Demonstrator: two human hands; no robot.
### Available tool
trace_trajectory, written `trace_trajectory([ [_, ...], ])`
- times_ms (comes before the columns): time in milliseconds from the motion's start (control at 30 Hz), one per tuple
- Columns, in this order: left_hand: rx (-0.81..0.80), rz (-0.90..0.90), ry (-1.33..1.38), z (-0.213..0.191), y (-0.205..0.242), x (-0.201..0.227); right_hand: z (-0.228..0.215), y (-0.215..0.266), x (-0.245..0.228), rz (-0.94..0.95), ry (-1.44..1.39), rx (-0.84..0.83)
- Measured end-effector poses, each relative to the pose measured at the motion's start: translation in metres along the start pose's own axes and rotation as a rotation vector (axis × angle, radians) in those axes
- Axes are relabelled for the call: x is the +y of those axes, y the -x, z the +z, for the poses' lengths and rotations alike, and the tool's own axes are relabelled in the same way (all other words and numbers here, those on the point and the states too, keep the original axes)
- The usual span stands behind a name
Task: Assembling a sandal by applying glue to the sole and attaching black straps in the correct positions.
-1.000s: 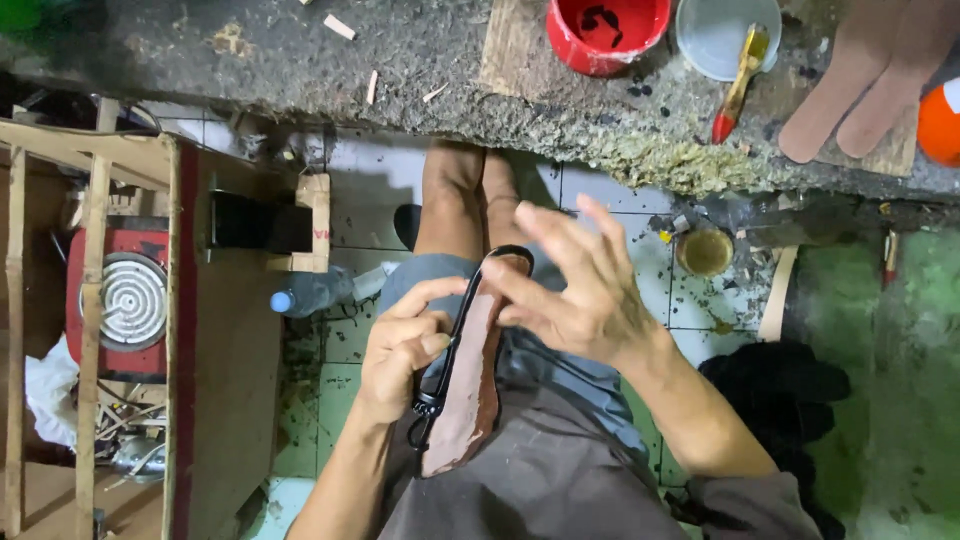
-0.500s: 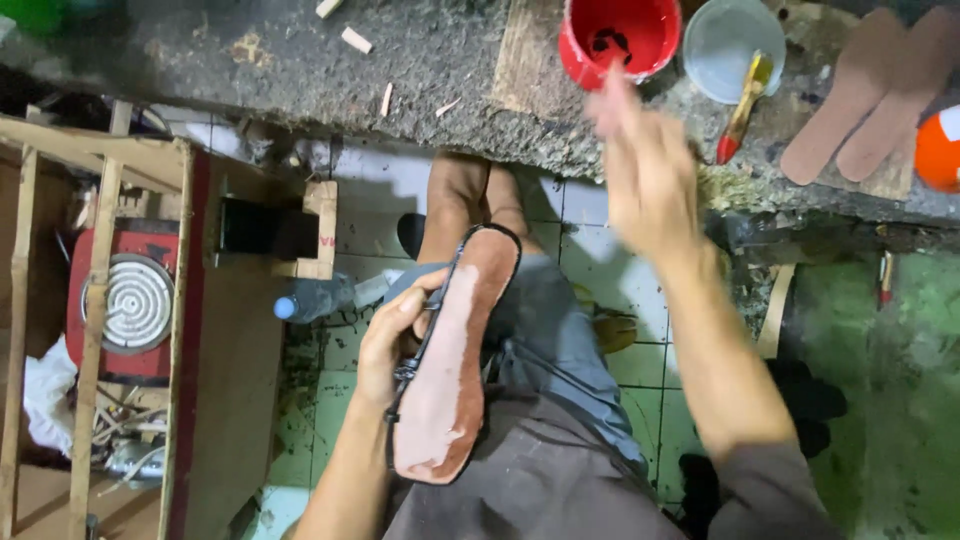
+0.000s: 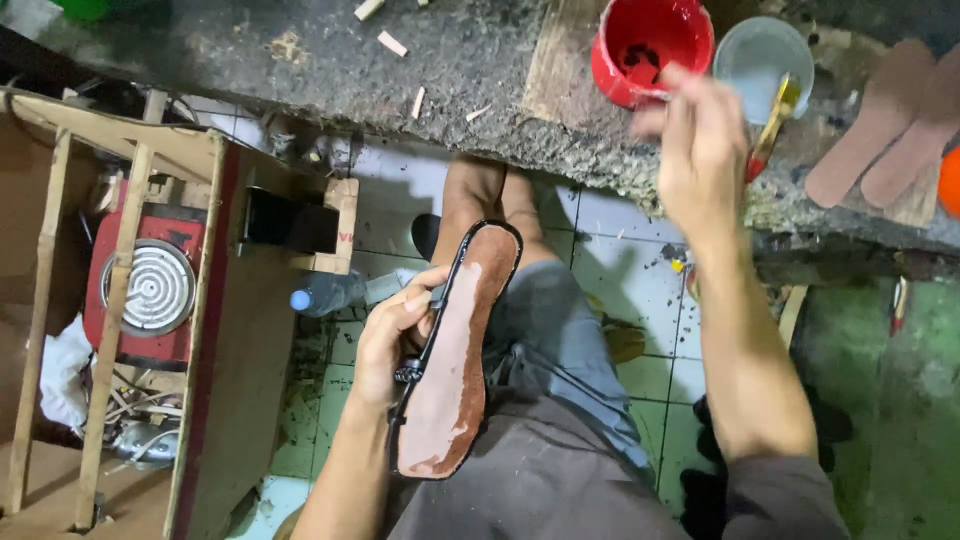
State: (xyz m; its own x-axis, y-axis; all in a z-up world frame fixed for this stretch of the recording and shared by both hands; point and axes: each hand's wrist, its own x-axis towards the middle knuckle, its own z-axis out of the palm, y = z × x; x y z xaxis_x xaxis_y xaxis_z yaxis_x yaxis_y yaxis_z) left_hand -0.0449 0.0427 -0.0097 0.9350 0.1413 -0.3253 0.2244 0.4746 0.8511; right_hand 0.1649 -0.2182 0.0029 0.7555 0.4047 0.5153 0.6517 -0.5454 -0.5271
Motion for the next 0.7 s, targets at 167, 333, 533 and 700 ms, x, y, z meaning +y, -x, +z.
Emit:
trace_trajectory([
  [167, -0.111, 0.002, -0.178, 0.011, 0.001, 0.01, 0.004, 0.057, -0.096, -0.011, -0.363, -0.054],
  [333, -0.192, 0.115, -0.245, 0.014, 0.006, 0.011, 0.022, 0.088, -0.111, -0.37, -0.114, -0.078],
  [533, -0.236, 0.185, -0.305, 0.016, 0.009, 0.012, 0.027, 0.083, -0.089, -0.453, 0.009, -0.021],
  [700, -0.247, 0.166, -0.304, 0.013, 0.012, 0.008, 0.015, 0.079, -0.097, -0.41, 0.027, -0.013],
])
